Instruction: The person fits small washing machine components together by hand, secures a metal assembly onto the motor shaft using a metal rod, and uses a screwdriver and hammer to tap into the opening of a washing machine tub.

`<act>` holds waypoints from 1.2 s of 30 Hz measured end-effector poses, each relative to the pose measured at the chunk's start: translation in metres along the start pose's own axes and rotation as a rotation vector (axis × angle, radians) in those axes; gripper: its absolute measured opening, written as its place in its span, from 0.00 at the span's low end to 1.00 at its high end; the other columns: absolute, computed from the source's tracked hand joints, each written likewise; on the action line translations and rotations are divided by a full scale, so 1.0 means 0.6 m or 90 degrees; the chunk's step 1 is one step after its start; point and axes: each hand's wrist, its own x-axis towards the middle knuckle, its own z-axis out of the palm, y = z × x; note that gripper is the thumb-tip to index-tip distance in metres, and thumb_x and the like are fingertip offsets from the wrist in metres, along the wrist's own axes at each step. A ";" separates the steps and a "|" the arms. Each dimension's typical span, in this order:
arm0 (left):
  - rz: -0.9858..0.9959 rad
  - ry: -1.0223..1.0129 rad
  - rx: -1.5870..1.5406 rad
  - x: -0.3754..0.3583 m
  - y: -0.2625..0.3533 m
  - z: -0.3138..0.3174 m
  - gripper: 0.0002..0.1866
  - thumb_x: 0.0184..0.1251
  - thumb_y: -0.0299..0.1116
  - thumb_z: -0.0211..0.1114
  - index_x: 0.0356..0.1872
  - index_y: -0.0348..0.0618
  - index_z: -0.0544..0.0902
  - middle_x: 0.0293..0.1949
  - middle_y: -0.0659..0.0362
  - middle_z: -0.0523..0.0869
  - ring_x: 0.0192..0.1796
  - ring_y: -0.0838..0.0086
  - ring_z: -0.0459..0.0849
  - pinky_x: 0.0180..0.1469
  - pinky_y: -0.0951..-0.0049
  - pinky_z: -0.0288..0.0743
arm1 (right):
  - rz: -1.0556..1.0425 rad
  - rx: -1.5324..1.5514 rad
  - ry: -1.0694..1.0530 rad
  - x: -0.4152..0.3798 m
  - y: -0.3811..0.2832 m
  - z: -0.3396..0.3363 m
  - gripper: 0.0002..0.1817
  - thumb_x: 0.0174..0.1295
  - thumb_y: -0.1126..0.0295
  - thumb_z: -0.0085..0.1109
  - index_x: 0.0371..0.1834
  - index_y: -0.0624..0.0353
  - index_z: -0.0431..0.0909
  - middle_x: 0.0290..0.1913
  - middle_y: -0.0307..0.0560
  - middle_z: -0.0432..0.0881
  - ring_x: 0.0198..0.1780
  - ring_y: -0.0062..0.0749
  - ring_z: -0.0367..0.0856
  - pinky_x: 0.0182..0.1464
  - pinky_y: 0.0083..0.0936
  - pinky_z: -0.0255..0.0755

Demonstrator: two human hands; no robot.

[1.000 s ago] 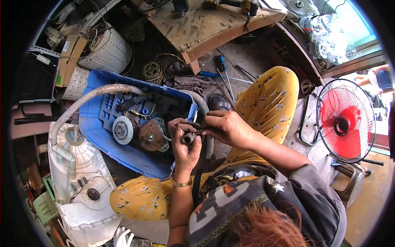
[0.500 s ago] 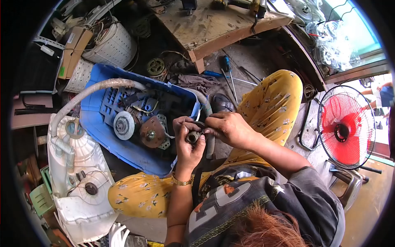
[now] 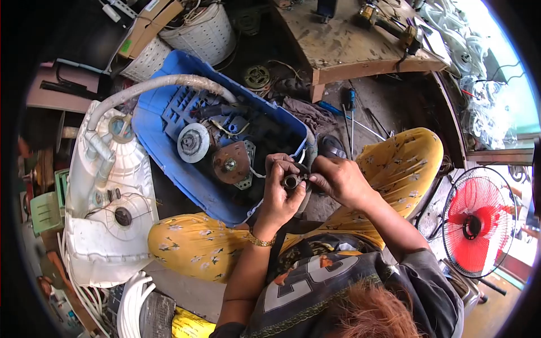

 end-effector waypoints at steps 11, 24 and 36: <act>-0.051 0.046 0.057 -0.012 -0.019 -0.025 0.24 0.52 0.22 0.64 0.47 0.39 0.61 0.47 0.51 0.64 0.52 0.64 0.67 0.57 0.65 0.64 | -0.021 0.258 -0.022 0.054 0.029 0.040 0.23 0.59 0.55 0.63 0.46 0.64 0.72 0.38 0.56 0.76 0.44 0.53 0.77 0.45 0.36 0.72; -0.384 -0.181 0.877 0.038 -0.158 -0.196 0.26 0.60 0.47 0.63 0.53 0.39 0.75 0.58 0.49 0.76 0.60 0.54 0.73 0.57 0.57 0.71 | 0.106 0.556 -0.010 0.090 0.099 0.104 0.14 0.60 0.68 0.66 0.44 0.65 0.77 0.39 0.37 0.76 0.42 0.20 0.72 0.47 0.20 0.68; -0.639 -0.204 0.639 0.024 -0.278 -0.237 0.21 0.66 0.43 0.49 0.38 0.36 0.85 0.45 0.40 0.83 0.48 0.48 0.82 0.53 0.56 0.74 | 0.132 0.584 0.036 0.091 0.127 0.121 0.13 0.60 0.68 0.66 0.43 0.65 0.78 0.37 0.38 0.79 0.41 0.20 0.73 0.46 0.20 0.68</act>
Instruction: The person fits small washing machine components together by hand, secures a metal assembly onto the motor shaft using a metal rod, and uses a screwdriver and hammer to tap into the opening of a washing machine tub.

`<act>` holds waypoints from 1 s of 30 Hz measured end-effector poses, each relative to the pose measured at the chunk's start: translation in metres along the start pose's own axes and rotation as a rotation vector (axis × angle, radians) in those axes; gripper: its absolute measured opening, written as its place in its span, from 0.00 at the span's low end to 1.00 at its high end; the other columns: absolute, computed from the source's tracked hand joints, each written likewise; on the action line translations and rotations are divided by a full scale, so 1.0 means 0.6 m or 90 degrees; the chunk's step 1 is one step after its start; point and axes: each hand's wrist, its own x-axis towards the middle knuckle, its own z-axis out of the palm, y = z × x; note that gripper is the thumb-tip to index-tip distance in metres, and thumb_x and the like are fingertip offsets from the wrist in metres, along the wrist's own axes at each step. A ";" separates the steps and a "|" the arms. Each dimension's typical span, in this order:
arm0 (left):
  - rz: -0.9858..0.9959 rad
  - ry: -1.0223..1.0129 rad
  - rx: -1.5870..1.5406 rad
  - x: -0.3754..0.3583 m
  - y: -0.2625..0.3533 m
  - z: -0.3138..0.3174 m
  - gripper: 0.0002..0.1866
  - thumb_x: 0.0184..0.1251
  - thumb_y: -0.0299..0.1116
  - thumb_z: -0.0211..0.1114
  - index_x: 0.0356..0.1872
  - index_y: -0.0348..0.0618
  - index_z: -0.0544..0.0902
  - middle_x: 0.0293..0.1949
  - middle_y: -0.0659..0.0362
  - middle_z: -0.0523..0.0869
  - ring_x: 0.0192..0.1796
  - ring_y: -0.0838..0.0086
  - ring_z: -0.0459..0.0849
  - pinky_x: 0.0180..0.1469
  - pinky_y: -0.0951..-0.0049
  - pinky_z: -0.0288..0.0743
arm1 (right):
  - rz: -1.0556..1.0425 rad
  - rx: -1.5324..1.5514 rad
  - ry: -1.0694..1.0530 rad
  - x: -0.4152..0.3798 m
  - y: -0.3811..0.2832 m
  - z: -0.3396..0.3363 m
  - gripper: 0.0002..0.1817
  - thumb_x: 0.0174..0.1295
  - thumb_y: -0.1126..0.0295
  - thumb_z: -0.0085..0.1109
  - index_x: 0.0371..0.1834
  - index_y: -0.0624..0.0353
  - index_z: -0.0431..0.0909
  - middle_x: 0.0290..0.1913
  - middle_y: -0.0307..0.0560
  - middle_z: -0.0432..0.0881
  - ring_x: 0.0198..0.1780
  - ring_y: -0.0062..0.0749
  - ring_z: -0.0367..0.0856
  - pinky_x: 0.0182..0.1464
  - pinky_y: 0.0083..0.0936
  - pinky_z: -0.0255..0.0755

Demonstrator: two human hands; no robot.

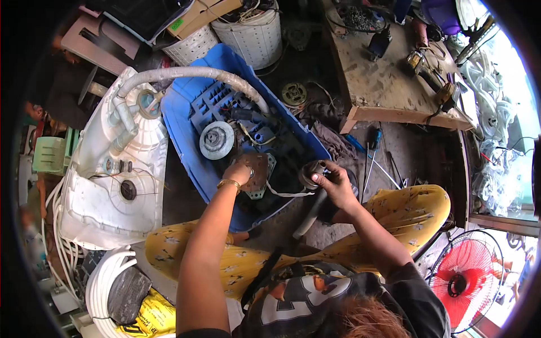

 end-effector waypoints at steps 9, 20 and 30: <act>0.061 -0.037 -0.003 0.022 -0.029 0.026 0.26 0.69 0.46 0.44 0.41 0.32 0.82 0.46 0.39 0.82 0.49 0.47 0.80 0.53 0.55 0.72 | -0.029 -0.127 -0.044 0.041 -0.023 0.030 0.18 0.56 0.68 0.68 0.47 0.67 0.78 0.40 0.44 0.77 0.42 0.27 0.75 0.47 0.22 0.69; 0.056 0.159 -0.020 -0.043 0.003 -0.026 0.27 0.67 0.50 0.53 0.57 0.38 0.73 0.55 0.43 0.77 0.56 0.50 0.77 0.57 0.56 0.71 | -0.142 -0.347 -0.121 0.103 -0.018 0.066 0.17 0.47 0.67 0.73 0.39 0.60 0.81 0.39 0.52 0.82 0.49 0.52 0.78 0.58 0.39 0.70; 0.382 0.147 -0.621 -0.131 0.148 -0.046 0.30 0.59 0.28 0.66 0.63 0.47 0.67 0.56 0.56 0.73 0.53 0.72 0.73 0.53 0.71 0.71 | -0.287 -0.587 0.326 0.239 -0.107 -0.085 0.19 0.43 0.64 0.74 0.39 0.56 0.82 0.42 0.53 0.82 0.44 0.51 0.79 0.48 0.38 0.72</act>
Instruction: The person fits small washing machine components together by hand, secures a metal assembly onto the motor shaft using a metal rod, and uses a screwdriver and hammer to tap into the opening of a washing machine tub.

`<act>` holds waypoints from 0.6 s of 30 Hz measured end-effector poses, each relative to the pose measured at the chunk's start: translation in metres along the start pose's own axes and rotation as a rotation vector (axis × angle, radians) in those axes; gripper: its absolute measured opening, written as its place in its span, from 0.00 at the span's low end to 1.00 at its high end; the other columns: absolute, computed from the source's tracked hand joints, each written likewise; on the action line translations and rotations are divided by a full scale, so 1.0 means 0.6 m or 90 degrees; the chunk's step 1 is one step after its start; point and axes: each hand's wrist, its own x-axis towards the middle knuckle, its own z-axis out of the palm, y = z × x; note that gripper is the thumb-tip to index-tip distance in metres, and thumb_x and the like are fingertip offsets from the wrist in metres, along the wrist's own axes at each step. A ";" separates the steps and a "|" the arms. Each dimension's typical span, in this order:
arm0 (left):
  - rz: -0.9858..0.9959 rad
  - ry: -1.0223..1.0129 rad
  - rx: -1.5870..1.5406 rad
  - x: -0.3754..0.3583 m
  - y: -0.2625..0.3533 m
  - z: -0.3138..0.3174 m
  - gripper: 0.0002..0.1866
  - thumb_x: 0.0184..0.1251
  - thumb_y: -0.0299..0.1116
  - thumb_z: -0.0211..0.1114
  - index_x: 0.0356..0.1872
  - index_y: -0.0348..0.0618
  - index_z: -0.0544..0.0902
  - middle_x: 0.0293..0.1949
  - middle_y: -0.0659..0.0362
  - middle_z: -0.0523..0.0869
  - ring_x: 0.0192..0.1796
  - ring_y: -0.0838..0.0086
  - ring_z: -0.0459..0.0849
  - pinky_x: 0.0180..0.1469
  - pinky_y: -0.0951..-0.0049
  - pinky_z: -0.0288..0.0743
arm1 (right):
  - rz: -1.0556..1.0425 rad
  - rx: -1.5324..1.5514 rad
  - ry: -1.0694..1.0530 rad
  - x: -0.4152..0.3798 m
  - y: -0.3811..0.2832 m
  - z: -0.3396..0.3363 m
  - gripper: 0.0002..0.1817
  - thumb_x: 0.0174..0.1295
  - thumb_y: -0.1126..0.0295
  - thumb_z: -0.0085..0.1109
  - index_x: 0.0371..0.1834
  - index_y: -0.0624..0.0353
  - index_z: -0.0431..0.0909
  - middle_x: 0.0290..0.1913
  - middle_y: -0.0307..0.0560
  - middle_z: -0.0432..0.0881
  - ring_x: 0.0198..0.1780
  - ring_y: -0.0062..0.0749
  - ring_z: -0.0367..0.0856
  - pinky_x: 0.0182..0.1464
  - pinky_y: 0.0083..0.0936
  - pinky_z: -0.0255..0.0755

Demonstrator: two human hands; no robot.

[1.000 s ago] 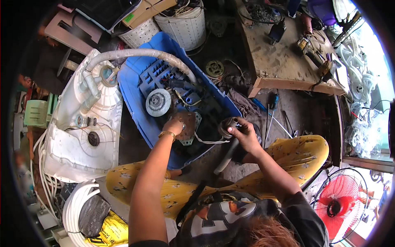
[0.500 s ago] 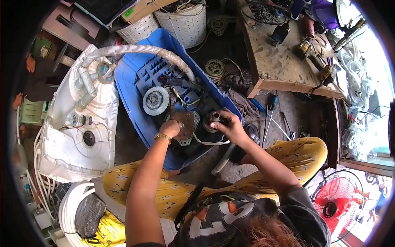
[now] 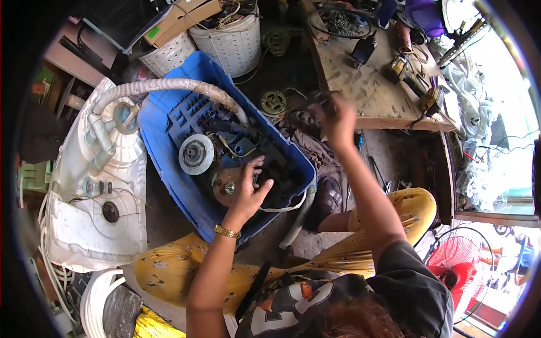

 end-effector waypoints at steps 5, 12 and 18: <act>0.068 0.161 0.164 -0.004 -0.012 -0.041 0.25 0.58 0.25 0.65 0.58 0.43 0.72 0.51 0.56 0.77 0.51 0.72 0.76 0.53 0.72 0.71 | -0.013 -0.126 -0.040 0.070 0.144 -0.045 0.22 0.51 0.54 0.69 0.44 0.56 0.81 0.37 0.51 0.84 0.42 0.47 0.81 0.43 0.36 0.72; -0.126 0.270 0.247 -0.059 -0.087 -0.129 0.16 0.56 0.26 0.65 0.47 0.39 0.78 0.40 0.50 0.81 0.43 0.60 0.82 0.47 0.64 0.75 | -0.032 -0.068 0.213 0.274 0.291 -0.079 0.44 0.47 0.54 0.76 0.62 0.67 0.63 0.53 0.60 0.75 0.53 0.41 0.75 0.52 0.32 0.71; -0.214 0.213 0.414 -0.064 -0.117 -0.138 0.14 0.55 0.31 0.68 0.42 0.40 0.79 0.33 0.50 0.83 0.37 0.57 0.83 0.39 0.62 0.75 | 0.065 -0.166 0.146 0.342 0.335 -0.071 0.28 0.44 0.56 0.75 0.44 0.62 0.79 0.38 0.49 0.84 0.44 0.39 0.83 0.49 0.32 0.72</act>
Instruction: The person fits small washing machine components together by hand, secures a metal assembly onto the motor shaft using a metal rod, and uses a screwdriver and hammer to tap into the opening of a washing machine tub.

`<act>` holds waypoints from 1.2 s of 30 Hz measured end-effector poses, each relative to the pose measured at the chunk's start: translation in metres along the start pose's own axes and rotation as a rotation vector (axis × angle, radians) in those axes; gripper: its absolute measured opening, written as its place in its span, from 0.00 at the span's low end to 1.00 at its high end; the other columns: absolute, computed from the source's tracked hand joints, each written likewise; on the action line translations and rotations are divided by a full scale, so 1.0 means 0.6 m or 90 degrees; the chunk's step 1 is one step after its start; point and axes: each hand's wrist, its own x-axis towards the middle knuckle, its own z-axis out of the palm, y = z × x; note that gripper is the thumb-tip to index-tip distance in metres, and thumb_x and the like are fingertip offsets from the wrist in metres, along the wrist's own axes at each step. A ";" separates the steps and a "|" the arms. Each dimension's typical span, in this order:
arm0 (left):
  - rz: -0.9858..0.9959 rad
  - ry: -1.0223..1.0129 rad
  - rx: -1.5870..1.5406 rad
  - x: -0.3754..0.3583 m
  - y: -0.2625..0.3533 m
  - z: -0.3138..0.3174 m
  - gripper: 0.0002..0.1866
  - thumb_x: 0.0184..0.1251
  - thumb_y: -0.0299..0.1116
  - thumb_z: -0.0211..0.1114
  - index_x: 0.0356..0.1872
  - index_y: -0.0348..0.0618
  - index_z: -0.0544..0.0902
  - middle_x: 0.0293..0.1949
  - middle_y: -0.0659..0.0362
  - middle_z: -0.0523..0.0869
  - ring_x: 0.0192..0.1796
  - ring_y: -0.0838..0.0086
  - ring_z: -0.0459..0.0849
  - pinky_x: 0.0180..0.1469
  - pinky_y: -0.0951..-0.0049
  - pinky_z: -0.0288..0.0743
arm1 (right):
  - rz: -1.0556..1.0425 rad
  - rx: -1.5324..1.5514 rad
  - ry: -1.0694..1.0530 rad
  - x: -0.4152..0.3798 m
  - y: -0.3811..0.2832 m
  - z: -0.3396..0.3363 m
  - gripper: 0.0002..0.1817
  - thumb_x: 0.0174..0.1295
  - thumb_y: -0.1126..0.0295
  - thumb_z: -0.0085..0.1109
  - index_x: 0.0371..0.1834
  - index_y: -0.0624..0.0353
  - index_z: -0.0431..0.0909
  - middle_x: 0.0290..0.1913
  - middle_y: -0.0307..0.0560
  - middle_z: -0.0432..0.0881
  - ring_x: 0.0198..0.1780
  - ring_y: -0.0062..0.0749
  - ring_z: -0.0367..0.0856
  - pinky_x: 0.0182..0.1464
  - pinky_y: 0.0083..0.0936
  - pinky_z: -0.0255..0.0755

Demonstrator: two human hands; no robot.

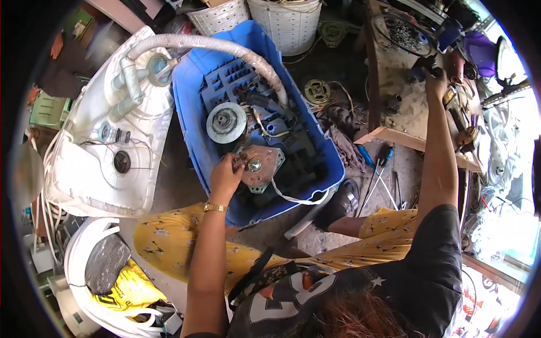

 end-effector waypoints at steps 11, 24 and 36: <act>0.009 -0.093 0.286 0.001 0.037 0.053 0.19 0.70 0.48 0.49 0.38 0.44 0.82 0.30 0.47 0.85 0.34 0.51 0.85 0.35 0.53 0.78 | -0.255 0.355 -0.310 -0.303 -0.333 -0.057 0.21 0.42 0.77 0.70 0.43 0.60 0.78 0.38 0.48 0.81 0.40 0.38 0.80 0.45 0.28 0.75; 0.075 -0.117 0.324 0.000 0.023 0.060 0.20 0.66 0.39 0.52 0.55 0.41 0.72 0.28 0.47 0.85 0.32 0.51 0.85 0.35 0.52 0.79 | -0.625 0.039 -0.523 -0.574 -0.393 0.086 0.16 0.53 0.68 0.55 0.45 0.44 0.83 0.51 0.44 0.74 0.56 0.42 0.70 0.56 0.42 0.69; 0.039 -0.126 0.239 0.003 0.027 0.054 0.17 0.68 0.43 0.51 0.48 0.41 0.76 0.31 0.41 0.84 0.36 0.44 0.83 0.39 0.47 0.76 | -0.708 0.051 -0.467 -0.593 -0.412 0.102 0.11 0.57 0.64 0.54 0.39 0.42 0.85 0.51 0.39 0.77 0.57 0.38 0.72 0.56 0.46 0.67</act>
